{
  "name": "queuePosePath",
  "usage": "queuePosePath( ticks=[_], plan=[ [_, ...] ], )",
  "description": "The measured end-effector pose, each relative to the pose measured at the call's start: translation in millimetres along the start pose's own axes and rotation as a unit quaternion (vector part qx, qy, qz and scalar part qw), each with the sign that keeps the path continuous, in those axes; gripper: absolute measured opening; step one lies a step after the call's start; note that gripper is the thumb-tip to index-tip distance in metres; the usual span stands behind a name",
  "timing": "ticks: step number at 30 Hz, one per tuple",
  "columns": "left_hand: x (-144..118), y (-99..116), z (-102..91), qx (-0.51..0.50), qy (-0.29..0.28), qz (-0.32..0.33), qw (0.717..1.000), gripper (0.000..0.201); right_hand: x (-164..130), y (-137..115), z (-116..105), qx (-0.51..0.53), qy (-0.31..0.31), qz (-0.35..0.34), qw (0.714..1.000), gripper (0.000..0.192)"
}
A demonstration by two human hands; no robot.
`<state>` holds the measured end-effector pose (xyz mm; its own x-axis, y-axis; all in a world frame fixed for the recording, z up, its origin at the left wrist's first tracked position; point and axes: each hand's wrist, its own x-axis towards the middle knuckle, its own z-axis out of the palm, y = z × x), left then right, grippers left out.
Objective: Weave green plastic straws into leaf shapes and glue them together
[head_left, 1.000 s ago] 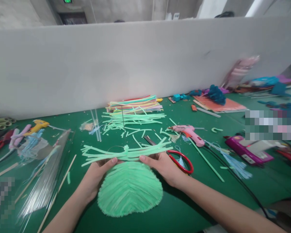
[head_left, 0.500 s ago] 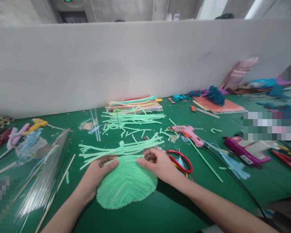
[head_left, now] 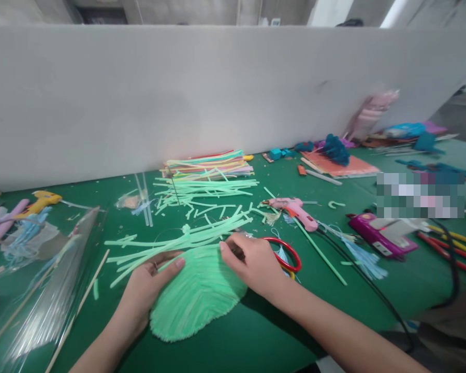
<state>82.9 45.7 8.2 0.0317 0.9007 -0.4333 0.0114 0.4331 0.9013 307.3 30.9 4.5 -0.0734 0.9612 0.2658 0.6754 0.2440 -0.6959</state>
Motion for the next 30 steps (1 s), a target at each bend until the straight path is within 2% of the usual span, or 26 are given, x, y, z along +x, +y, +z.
queuePosePath(
  ticks=[6, 14, 19, 22, 25, 30],
  plan=[
    [3.4, -0.6, -5.4, -0.015, -0.012, -0.011, 1.000, 0.050, 2.7, -1.5, -7.5, 0.181, -0.024, 0.061, 0.981, 0.032],
    [6.3, -1.7, -6.3, 0.015, -0.030, -0.014, 0.999, 0.049, 5.0, 3.6, -6.4, 0.250, -0.028, 0.083, 0.964, 0.036],
    [4.7, -1.0, -4.4, 0.007, -0.006, -0.017, 1.000, 0.049, 5.0, 6.1, -7.5, 0.214, -0.050, 0.099, 0.971, 0.045],
    [4.4, -1.4, -4.3, 0.011, -0.009, -0.011, 1.000, 0.047, 3.8, 5.9, -6.5, 0.184, -0.060, 0.095, 0.976, 0.041],
    [4.3, -1.8, -4.7, 0.022, -0.015, -0.003, 1.000, 0.046, 2.9, 4.1, -4.5, 0.160, -0.039, 0.096, 0.982, 0.035],
    [5.1, -0.1, -5.1, 0.004, -0.008, -0.022, 1.000, 0.048, 2.9, 1.9, -6.2, 0.180, -0.047, 0.075, 0.980, 0.032]
  ],
)
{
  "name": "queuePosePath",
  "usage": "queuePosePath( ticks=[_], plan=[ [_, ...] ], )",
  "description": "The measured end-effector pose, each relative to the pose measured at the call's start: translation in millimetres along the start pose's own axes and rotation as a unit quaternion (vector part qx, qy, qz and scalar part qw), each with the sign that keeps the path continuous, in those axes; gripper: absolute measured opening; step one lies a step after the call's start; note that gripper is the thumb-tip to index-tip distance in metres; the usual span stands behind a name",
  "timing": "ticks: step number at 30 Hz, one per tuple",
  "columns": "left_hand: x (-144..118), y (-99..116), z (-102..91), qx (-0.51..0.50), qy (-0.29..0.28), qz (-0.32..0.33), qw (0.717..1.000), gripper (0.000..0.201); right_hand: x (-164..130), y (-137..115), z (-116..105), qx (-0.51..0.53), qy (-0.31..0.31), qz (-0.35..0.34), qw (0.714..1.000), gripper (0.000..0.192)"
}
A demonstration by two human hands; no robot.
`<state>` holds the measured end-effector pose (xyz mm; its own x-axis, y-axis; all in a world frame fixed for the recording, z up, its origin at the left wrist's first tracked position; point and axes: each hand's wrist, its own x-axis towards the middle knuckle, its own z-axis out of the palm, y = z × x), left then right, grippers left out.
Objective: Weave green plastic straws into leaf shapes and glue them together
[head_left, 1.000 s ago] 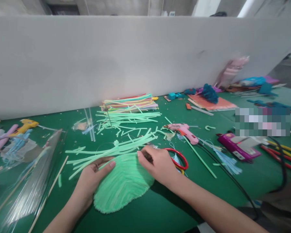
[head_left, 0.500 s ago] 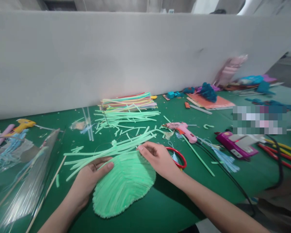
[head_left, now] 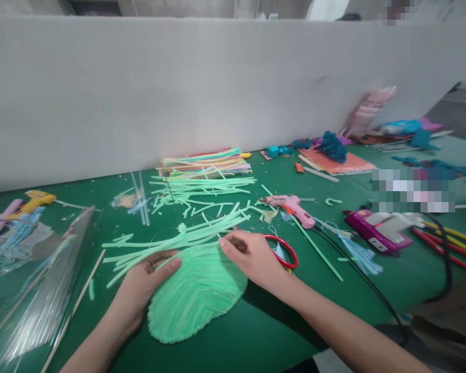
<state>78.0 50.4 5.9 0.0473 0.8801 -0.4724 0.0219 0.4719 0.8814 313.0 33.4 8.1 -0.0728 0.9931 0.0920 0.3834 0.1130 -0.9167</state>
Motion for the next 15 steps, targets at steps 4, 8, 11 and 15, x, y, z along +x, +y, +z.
queuePosePath(
  ticks=[4, 8, 11, 15],
  plan=[
    [1.4, 2.3, -1.4, -0.042, -0.020, -0.005, 0.999, 0.047, -0.2, -0.2, -2.5, -0.017, 0.002, -0.018, 1.000, 0.038],
    [3.2, 2.9, -4.3, -0.075, -0.060, -0.019, 0.995, 0.043, 1.0, -1.0, -3.0, 0.031, -0.018, -0.006, 0.999, 0.038],
    [4.1, 2.6, -6.6, -0.087, -0.076, -0.026, 0.993, 0.039, 2.6, -0.8, -2.9, 0.078, -0.047, 0.010, 0.996, 0.038],
    [3.9, 2.3, -9.7, -0.096, -0.080, -0.036, 0.991, 0.035, 2.7, 2.2, -2.5, 0.104, -0.071, 0.016, 0.992, 0.039]
  ],
)
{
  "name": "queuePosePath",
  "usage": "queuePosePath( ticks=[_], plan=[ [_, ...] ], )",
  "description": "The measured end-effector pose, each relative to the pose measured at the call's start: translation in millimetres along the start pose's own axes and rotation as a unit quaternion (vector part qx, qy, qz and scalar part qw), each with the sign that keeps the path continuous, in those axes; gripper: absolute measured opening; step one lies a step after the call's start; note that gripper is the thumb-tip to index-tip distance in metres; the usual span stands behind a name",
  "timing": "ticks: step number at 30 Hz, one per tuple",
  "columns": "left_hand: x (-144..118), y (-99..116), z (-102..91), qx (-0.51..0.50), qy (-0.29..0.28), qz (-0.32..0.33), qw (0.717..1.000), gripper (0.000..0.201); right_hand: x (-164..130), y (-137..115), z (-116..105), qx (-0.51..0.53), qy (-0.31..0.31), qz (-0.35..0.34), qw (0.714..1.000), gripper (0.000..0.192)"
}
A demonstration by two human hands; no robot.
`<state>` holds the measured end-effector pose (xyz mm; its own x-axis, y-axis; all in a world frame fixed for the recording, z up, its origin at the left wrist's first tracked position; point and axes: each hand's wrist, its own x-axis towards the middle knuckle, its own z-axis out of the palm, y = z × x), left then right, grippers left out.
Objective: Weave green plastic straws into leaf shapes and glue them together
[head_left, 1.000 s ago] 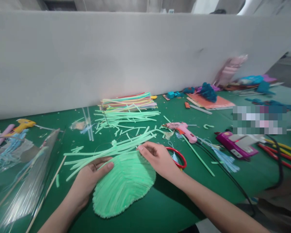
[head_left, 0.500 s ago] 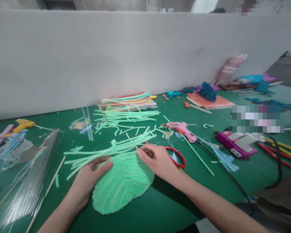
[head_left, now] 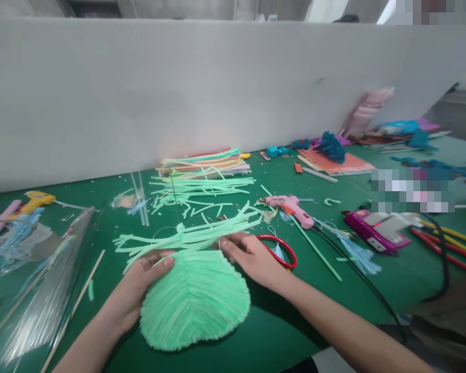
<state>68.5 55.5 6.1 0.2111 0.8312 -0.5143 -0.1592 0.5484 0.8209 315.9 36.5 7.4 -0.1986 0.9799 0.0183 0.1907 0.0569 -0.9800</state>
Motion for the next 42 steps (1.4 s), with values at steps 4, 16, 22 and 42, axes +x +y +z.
queuePosePath(
  ticks=[4, 16, 22, 42],
  plan=[
    [-1, 1, 0.8, 0.005, 0.002, -0.007, 1.000, 0.035, -1, -1, 1, 0.054, 0.007, -0.016, 0.998, 0.045],
    [3, -1, 3.2, -0.021, 0.022, -0.022, 0.999, 0.047, -15, -4, -31, -0.069, 0.071, -0.001, 0.995, 0.033],
    [4, -2, 3.0, -0.021, 0.030, -0.031, 0.999, 0.055, -27, -21, -103, -0.473, 0.201, 0.122, 0.849, 0.028],
    [-3, 3, 9.9, -0.118, 0.060, -0.008, 0.991, 0.038, 1, 8, -134, -0.464, 0.365, 0.169, 0.789, 0.053]
  ],
)
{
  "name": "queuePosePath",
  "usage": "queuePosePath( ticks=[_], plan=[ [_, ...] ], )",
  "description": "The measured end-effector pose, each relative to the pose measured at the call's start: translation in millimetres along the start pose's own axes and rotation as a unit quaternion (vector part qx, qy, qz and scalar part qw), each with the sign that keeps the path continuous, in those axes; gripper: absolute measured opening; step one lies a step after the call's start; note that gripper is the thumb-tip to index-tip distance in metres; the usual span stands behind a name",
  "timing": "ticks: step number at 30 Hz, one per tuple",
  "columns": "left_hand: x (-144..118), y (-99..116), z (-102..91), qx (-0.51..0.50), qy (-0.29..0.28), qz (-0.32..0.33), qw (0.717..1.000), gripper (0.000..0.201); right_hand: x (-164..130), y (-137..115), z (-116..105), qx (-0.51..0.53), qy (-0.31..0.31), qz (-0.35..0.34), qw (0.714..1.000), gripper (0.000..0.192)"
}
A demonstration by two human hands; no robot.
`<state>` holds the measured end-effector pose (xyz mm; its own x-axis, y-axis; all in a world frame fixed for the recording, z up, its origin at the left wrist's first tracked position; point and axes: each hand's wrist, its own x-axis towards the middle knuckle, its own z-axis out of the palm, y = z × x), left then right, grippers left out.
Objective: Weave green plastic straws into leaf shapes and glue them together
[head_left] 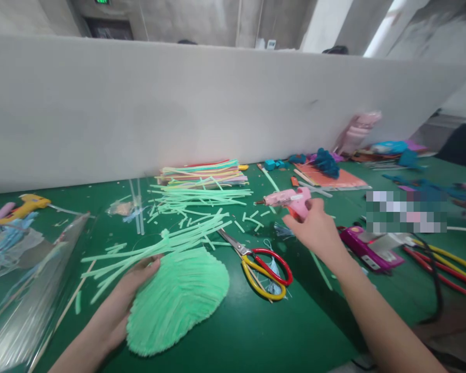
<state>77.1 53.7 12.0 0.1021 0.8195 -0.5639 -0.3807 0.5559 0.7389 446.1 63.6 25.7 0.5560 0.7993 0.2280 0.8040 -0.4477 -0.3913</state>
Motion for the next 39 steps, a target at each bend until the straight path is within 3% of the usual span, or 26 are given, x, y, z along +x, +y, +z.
queuePosePath(
  ticks=[3, 7, 13, 18, 25, 29, 34, 39],
  plan=[
    [-2, 2, 1.3, -0.010, -0.041, -0.026, 0.999, 0.048, -20, -12, -2, 0.148, 0.052, -0.053, 0.986, 0.045],
    [-6, 5, 0.8, -0.034, -0.070, -0.037, 0.996, 0.055, -51, -30, 9, 0.260, 0.024, -0.103, 0.960, 0.026],
    [-10, 2, -1.5, -0.069, -0.114, -0.049, 0.990, 0.043, -74, -42, 27, 0.298, -0.004, -0.129, 0.946, 0.026],
    [-12, 1, -1.9, -0.068, -0.123, -0.057, 0.988, 0.037, -77, -41, 30, 0.298, 0.013, -0.131, 0.945, 0.025],
    [-15, 3, 0.9, -0.056, -0.071, -0.045, 0.995, 0.057, -75, -43, 30, 0.253, -0.040, -0.125, 0.958, 0.019],
    [-17, 2, 0.7, -0.036, -0.075, -0.050, 0.995, 0.065, -74, -46, 30, 0.238, -0.061, -0.124, 0.961, 0.020],
    [-14, 7, -3.4, -0.020, -0.053, -0.047, 0.997, 0.061, -69, -42, 26, 0.236, -0.066, -0.120, 0.962, 0.025],
    [-4, 16, -5.3, 0.131, 0.002, -0.047, 0.990, 0.051, -61, -35, 21, 0.242, -0.044, -0.101, 0.964, 0.023]
  ],
)
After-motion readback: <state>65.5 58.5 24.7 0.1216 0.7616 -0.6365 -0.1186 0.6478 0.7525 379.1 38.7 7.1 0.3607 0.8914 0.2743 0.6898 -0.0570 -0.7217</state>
